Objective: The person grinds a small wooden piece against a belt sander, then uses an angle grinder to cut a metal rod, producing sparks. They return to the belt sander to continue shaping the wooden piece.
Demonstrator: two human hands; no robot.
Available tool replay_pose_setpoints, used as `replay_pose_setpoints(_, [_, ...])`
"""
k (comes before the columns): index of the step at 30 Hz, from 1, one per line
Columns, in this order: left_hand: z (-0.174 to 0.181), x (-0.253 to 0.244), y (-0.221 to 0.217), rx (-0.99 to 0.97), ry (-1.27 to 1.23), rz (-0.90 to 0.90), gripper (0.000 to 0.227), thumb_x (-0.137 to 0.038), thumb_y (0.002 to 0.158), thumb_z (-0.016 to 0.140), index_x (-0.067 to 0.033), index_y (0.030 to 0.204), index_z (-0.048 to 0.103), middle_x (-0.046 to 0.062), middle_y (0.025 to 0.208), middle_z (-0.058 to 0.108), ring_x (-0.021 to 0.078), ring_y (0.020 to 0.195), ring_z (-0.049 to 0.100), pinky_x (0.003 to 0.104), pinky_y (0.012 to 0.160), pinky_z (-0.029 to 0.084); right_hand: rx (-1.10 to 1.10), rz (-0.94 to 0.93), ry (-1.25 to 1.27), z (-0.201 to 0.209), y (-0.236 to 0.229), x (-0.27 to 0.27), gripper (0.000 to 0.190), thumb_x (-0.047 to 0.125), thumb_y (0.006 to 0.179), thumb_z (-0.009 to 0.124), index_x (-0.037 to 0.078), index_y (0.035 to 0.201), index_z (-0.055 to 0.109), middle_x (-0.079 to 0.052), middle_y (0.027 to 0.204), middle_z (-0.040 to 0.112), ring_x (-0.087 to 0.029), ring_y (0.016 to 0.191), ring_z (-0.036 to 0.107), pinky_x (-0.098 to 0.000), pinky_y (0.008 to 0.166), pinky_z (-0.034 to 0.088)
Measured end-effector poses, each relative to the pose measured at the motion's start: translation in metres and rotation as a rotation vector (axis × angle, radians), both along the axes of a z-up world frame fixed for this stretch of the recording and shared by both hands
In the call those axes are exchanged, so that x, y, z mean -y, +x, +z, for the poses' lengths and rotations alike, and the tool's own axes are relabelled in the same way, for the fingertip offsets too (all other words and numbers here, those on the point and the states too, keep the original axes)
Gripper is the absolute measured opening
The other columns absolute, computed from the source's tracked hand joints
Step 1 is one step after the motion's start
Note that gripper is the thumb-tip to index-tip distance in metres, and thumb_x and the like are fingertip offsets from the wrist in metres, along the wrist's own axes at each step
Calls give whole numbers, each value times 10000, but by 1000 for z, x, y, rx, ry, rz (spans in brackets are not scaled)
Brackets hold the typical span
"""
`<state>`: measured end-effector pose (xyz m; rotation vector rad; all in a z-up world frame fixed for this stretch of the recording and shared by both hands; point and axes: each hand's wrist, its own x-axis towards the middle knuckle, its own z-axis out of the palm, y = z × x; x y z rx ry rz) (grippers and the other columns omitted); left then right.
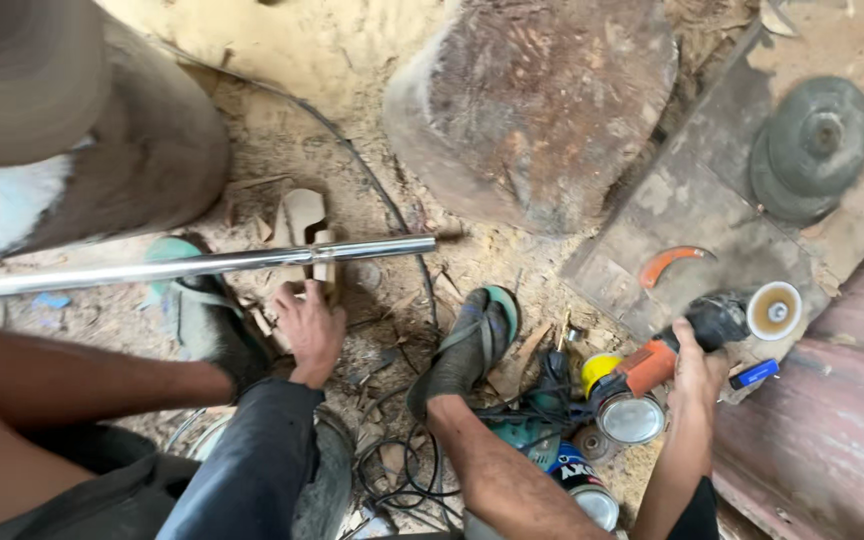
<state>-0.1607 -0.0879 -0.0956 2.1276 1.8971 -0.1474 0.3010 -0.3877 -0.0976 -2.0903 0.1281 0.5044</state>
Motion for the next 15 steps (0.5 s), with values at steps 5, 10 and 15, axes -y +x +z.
replay_pose_setpoints(5, [23,9,-17,444,-568,445,750,-63,725,850,-46,1380,484,226,1256,369,350,1180,397,484,938,491,-93,-105,147,-4,-11,0,508,295,916,824,51,1296,593,-36,1167,691,-159,995,687,-344,840,577])
replay_pose_setpoints(10, [52,30,-46,1024,-1212,969,822,93,709,666,-136,1443,375,199,1244,604,367,1146,618,570,962,541,-280,-161,96,16,-27,-2,592,364,880,769,77,1337,528,-46,1169,667,-194,1010,683,-438,807,572])
replay_pose_setpoints(15, [95,42,-43,1326,-1480,677,895,135,598,604,-176,1429,488,46,1284,672,276,1224,623,489,1038,546,164,-4,-97,18,-44,2,720,290,913,799,-57,1392,389,-141,1246,598,-269,1103,654,-413,931,544])
